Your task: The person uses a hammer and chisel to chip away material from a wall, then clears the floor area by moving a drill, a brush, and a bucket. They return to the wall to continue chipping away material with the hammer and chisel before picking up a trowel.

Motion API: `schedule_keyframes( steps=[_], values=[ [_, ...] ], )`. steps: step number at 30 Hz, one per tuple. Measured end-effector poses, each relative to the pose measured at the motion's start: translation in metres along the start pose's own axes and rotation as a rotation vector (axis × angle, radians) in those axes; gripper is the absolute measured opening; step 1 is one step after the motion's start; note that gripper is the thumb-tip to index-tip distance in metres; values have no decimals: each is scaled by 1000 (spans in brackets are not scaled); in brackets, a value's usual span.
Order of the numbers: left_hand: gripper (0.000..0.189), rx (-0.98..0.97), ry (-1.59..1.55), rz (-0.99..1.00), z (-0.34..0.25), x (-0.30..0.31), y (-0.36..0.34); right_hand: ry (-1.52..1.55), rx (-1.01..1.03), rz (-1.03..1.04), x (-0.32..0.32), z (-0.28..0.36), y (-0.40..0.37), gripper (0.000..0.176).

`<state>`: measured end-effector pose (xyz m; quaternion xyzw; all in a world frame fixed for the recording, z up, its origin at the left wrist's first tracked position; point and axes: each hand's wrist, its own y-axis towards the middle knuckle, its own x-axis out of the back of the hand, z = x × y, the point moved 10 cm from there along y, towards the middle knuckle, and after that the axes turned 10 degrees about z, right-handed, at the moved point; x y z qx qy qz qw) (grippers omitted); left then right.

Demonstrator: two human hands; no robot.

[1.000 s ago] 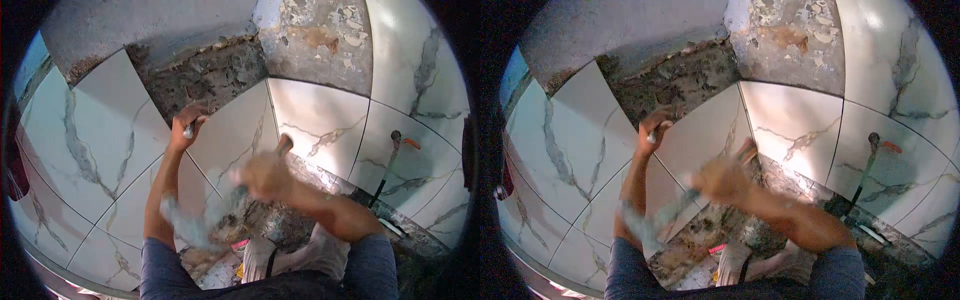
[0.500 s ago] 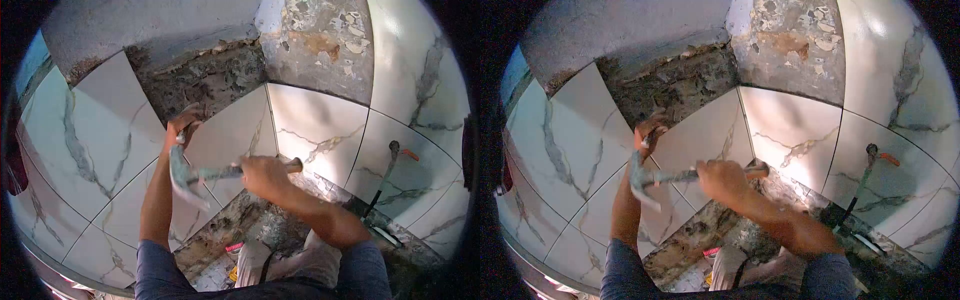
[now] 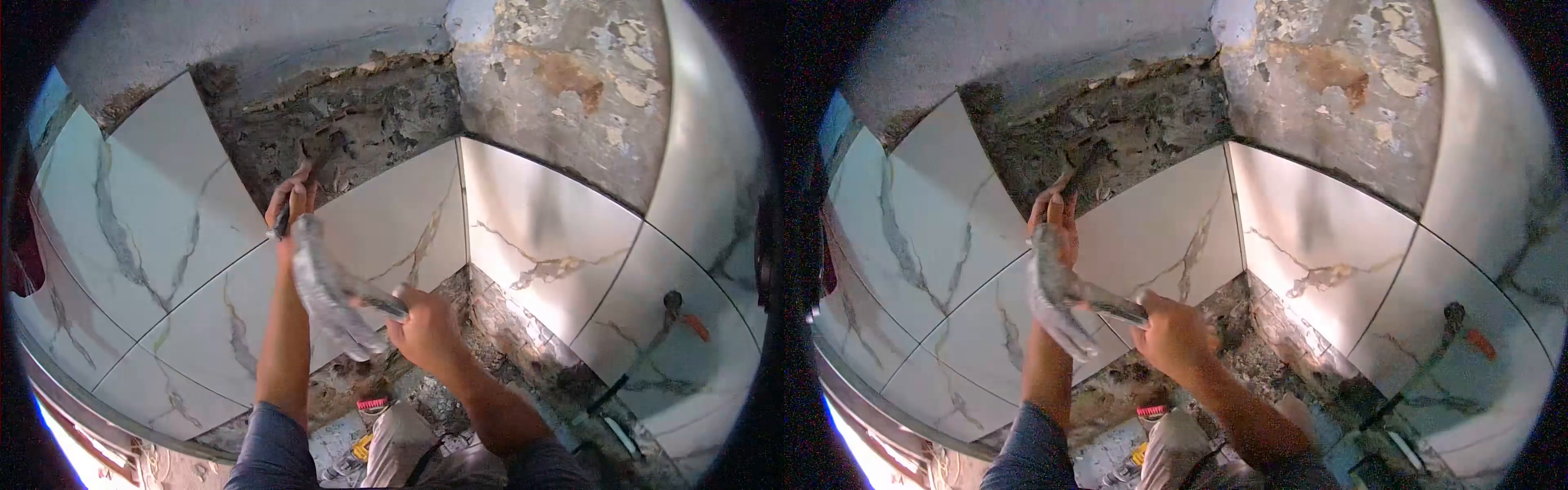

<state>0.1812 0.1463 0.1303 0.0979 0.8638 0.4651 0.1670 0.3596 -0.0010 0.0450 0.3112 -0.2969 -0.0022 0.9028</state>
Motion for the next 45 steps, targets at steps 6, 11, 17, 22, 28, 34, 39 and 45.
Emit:
schedule_keyframes(
  steps=[6, 11, 17, 22, 28, 34, 39, 45],
  values=[
    [13, 6, -110, -24, 5, -6, -1, -119, 222, -340, 25, -33, -13, 29],
    [14, 4, -101, -152, 6, 2, -4, 177, 141, -205, 12, -57, 10, 21],
    [11, 70, 117, -118, -4, 5, -4, 426, 286, -6, -24, -7, 45, 23],
    [11, 45, 6, -152, -2, 17, 0, 500, 27, 358, -88, -17, 50, 24],
    [18, 71, 15, -171, -3, 21, 3, 463, 198, 84, -70, -22, 31, 26],
    [8, 88, 66, 74, -4, -11, -2, 152, 331, 28, -44, -35, 3, 36],
    [6, -107, 502, 304, -42, -57, -12, 382, 87, -36, 3, -53, -1, 31],
    [10, -191, 867, 443, -81, -86, -11, 576, -145, -81, 11, -90, -17, 16]
  ],
)
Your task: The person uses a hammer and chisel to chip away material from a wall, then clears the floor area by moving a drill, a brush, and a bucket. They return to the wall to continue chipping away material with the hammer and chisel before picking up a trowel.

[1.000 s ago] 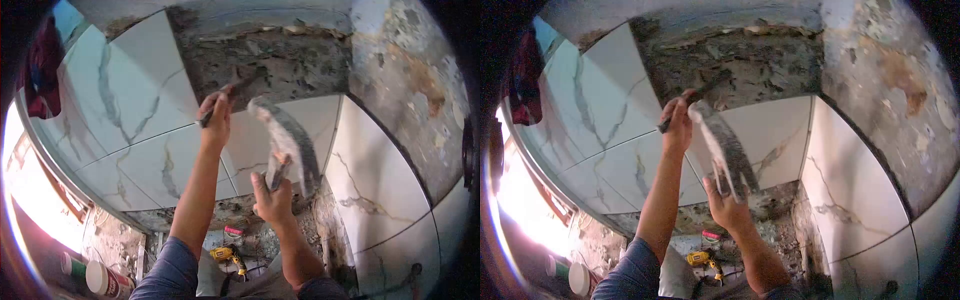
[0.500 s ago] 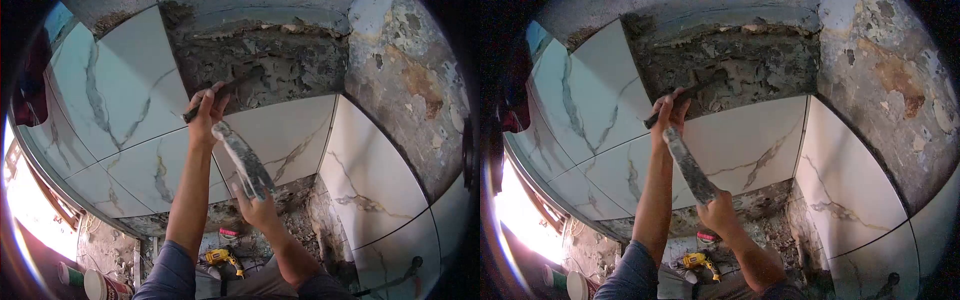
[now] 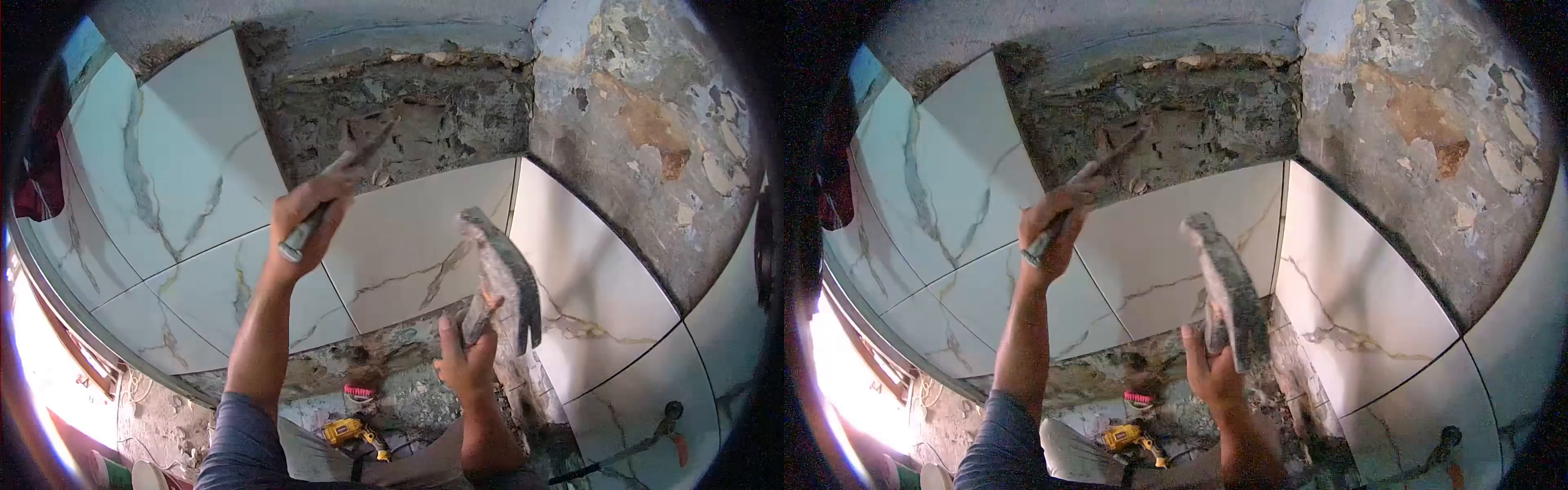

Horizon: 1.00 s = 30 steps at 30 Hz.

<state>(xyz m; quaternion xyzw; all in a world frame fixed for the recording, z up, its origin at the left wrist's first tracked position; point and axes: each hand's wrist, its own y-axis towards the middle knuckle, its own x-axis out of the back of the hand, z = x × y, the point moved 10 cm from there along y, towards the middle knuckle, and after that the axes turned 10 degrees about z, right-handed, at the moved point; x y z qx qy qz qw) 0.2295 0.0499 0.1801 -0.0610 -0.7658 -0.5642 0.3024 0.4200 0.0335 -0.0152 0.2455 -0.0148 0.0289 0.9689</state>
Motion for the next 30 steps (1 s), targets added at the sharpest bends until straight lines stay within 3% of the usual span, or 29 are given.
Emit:
schedule_keyframes(
  steps=[3, 4, 6, 9, 10, 13, 18, 21, 24, 27, 30],
  values=[
    [12, -19, 106, 133, -11, -24, 9, 138, -114, -86, 8, -16, -8, 16],
    [14, -73, 164, 156, -15, -37, 14, 137, -20, -136, 13, -7, -9, 16],
    [16, -128, 217, 171, -13, -51, 22, 15, 43, -154, 19, -6, -17, 17],
    [25, -46, 247, 290, 10, -73, 26, -113, 13, -139, 23, 5, -26, 17],
    [26, -84, 310, 326, 9, -81, 26, 70, 7, -199, 24, -3, -29, 15],
    [27, -251, 395, 361, 4, -94, 31, 56, -22, -265, 27, 3, -40, 14],
    [16, -466, 235, 506, -5, -113, 49, 29, -37, -367, 15, 29, -56, 16],
    [12, -612, 326, 491, -25, -120, 36, 79, -129, -422, 13, 20, -72, 16],
    [13, -588, 366, 404, -43, -113, 19, -53, -43, -397, 9, 30, -82, 15],
    [15, -568, 299, 380, -47, -112, 13, 103, -211, -450, 6, 15, -99, 22],
    [17, -545, 180, 343, -47, -106, 8, 70, -232, -484, 7, 18, -110, 24]
  ],
)
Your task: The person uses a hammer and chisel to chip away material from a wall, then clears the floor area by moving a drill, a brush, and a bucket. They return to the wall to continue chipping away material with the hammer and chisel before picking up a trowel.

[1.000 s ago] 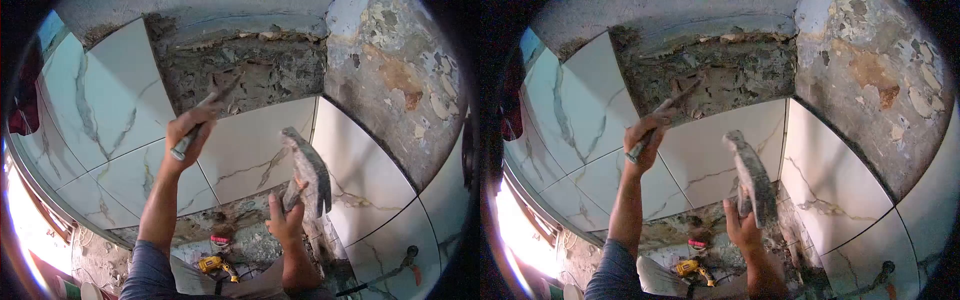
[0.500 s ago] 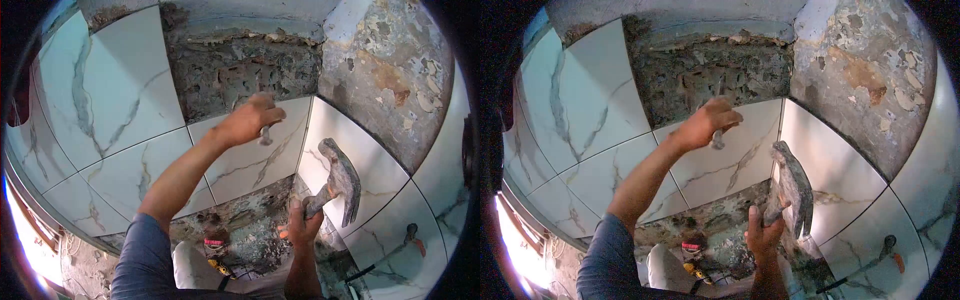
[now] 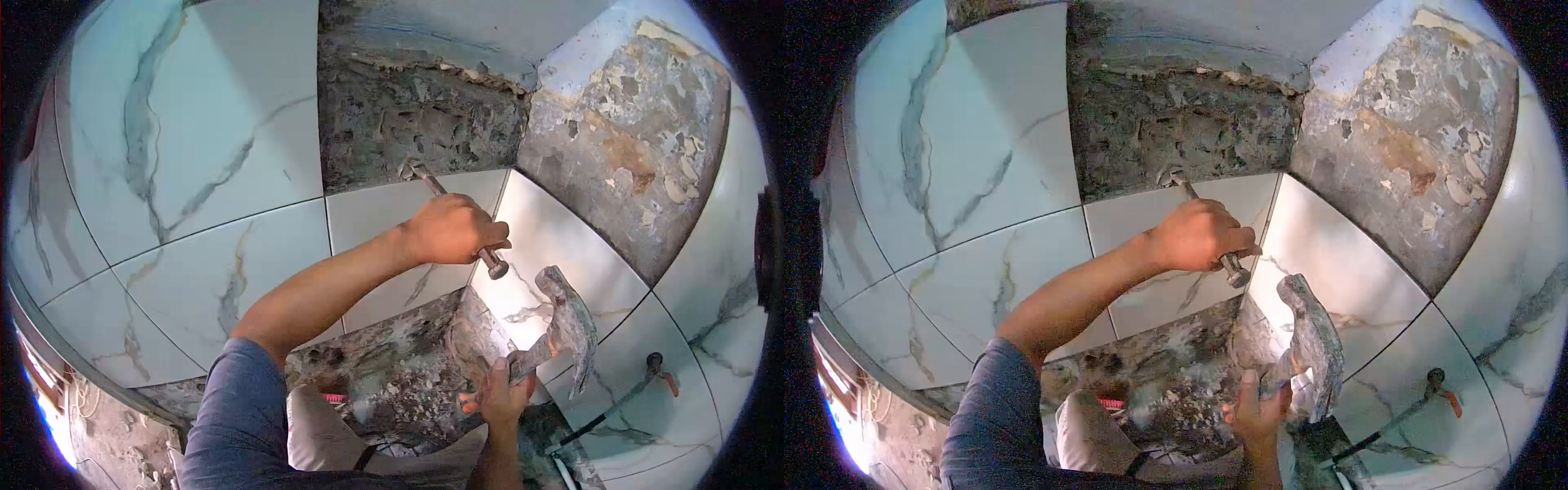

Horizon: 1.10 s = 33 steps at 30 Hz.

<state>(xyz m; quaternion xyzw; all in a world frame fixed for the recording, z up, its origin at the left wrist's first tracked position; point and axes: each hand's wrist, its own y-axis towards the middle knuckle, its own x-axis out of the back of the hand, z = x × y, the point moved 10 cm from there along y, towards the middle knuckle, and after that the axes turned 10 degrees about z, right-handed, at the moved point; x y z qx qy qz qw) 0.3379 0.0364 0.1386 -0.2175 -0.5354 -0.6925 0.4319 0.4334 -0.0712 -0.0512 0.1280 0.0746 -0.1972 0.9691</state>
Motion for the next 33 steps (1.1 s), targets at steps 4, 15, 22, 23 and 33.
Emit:
schedule_keyframes(
  steps=[4, 15, 22, 23, 33],
  values=[
    [14, 113, 138, -25, 11, 5, -9, 37, 16, -39, 7, 0, -7, 23],
    [17, -8, -99, -246, -17, 3, 17, 170, 112, -111, 14, 7, -7, 18],
    [17, -72, -54, -144, 26, -42, 33, 128, 258, -60, 33, 6, -6, 15],
    [17, -59, -55, -116, 29, -43, 31, 133, 257, -62, 34, 6, -6, 15],
    [24, 28, 29, -195, 6, 7, -5, 173, 247, -84, 39, -13, 4, 28]
  ],
)
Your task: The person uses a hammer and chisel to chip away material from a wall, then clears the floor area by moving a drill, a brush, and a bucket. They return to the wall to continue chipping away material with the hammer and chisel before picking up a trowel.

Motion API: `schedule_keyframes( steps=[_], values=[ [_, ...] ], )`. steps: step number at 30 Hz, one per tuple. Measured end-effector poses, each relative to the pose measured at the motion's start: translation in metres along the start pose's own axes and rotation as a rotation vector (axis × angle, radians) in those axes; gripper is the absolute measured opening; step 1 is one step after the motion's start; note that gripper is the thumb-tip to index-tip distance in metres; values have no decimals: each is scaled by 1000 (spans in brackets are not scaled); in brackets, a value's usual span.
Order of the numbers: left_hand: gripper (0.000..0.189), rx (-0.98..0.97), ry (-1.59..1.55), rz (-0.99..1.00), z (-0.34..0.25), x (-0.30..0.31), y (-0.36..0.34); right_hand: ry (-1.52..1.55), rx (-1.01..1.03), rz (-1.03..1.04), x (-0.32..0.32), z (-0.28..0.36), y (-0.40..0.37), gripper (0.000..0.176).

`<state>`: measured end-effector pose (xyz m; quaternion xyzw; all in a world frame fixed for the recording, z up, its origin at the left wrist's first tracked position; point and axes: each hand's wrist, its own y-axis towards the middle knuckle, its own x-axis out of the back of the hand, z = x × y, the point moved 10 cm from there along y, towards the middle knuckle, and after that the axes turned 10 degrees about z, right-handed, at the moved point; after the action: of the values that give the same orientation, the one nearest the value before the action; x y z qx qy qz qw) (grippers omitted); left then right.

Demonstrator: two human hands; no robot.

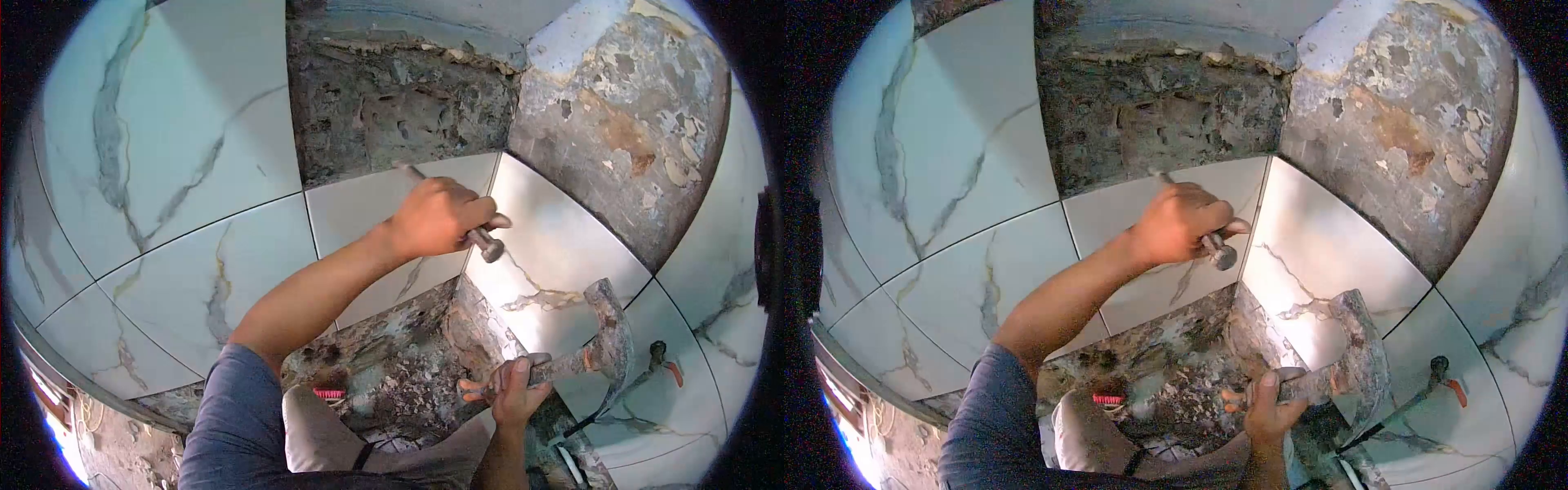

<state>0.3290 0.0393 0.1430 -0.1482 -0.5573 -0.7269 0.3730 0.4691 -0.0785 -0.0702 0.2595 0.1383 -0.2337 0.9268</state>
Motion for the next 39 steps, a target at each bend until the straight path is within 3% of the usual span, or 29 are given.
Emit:
schedule_keyframes(
  steps=[1, 2, 3, 5, 8, 10, 13, 16, 19, 24, 26, 31, 33, 34, 36, 37, 39],
  values=[
    [25, -58, -50, -40, -4, -2, 6, -26, -19, -39, 15, -16, 1, 47],
    [27, -115, -101, -75, -7, -7, 13, -19, -25, -44, 16, -22, 4, 47],
    [29, -170, -90, -117, -13, -13, 20, -75, 41, -24, 8, -13, 8, 28],
    [30, -199, -122, -53, -12, -39, 37, 8, 9, 32, -12, 6, 17, 16],
    [31, -219, -172, 18, 4, -65, 50, -63, 23, 48, -27, 38, 30, 13],
    [23, -154, -87, 91, 19, -77, 51, 23, -77, 73, -37, 51, 42, 13],
    [19, -122, -254, 129, 26, -78, 53, 67, -80, 49, -35, 71, 41, 13],
    [17, -58, -336, 197, 34, -60, 43, -103, -361, 36, -43, 92, 44, 12],
    [21, 70, -319, 274, 34, -25, 23, 339, -553, -157, -36, 102, 40, 12],
    [23, 219, -353, 241, 22, 5, 40, 320, -580, -159, -28, 142, 51, 12],
    [20, 155, -509, 470, 17, -26, 56, 237, -603, -197, -25, 156, 57, 13],
    [24, 246, -367, 1232, 34, -121, 59, 124, -632, -231, -18, 173, 56, 14],
    [20, 147, -319, 921, 42, -125, 56, 98, -653, -202, -23, 179, 58, 15],
    [20, 146, -327, 932, 40, -128, 44, 90, -664, -195, -25, 180, 57, 15],
    [15, 79, -357, 745, 36, -105, 45, 154, -678, -177, -32, 181, 55, 18],
    [15, 83, -365, 751, 35, -96, 37, 154, -688, -181, -34, 181, 53, 18],
    [16, 279, -239, 1250, 43, -95, -19, 89, -725, -228, -35, 183, 48, 19]
  ],
)
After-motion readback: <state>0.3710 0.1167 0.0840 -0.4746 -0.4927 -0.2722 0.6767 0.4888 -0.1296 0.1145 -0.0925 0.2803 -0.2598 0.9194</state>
